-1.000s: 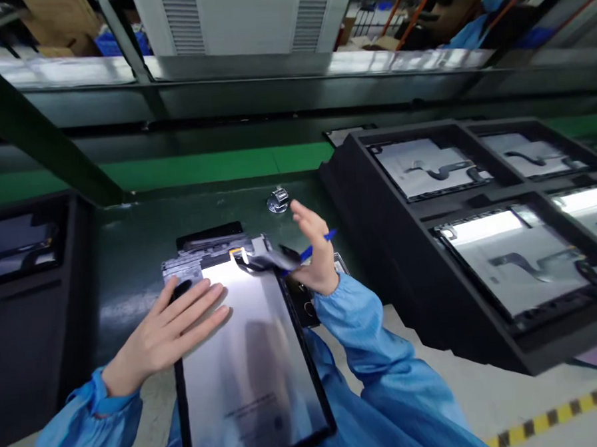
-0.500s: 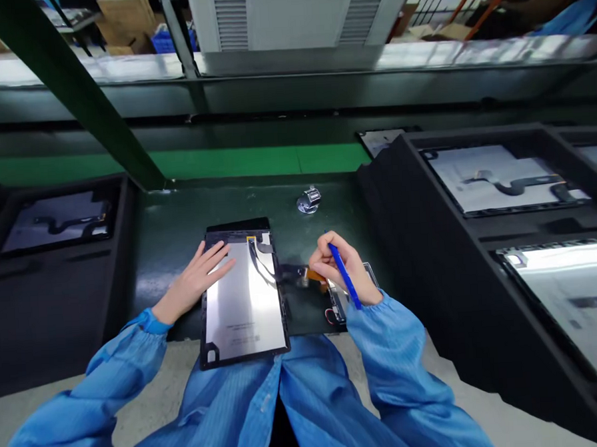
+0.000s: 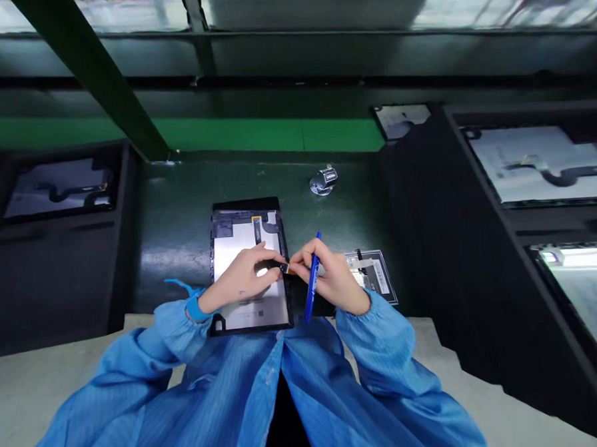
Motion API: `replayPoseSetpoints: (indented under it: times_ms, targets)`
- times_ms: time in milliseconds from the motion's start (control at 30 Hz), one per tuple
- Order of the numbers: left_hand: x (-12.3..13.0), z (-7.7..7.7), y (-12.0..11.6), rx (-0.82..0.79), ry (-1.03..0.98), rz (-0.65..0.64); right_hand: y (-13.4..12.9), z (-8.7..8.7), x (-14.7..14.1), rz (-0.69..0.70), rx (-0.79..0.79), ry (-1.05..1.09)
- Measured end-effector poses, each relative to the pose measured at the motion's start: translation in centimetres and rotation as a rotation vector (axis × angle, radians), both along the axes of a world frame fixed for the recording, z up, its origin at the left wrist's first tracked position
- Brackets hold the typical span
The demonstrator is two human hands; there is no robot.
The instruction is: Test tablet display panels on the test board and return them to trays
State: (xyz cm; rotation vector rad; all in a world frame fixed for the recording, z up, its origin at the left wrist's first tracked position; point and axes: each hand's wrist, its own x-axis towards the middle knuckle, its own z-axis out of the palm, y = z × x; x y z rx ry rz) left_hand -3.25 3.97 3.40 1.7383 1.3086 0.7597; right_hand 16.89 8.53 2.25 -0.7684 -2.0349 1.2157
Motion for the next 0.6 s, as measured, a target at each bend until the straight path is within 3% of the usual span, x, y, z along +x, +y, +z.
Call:
replayPoseSetpoints:
  times_ms: [200, 433, 533, 600]
  targets:
    - [-0.2, -0.3, 0.5, -0.159, -0.166, -0.022, -0.2, -0.3, -0.2, 0.024, 0.023, 0.016]
    - [0.4, -0.5, 0.6, -0.126, -0.166, 0.001, -0.6, -0.6, -0.6, 0.037, 0.048, 0.017]
    - [-0.8, 0.1, -0.2, -0.097, -0.157, 0.002, -0.3, -0.3, -0.1, 0.000, 0.058, 0.022]
    - [-2.5, 0.7, -1.3, -0.063, -0.094, 0.098, 1.0, -0.1, 0.6, -0.089, 0.092, 0.027]
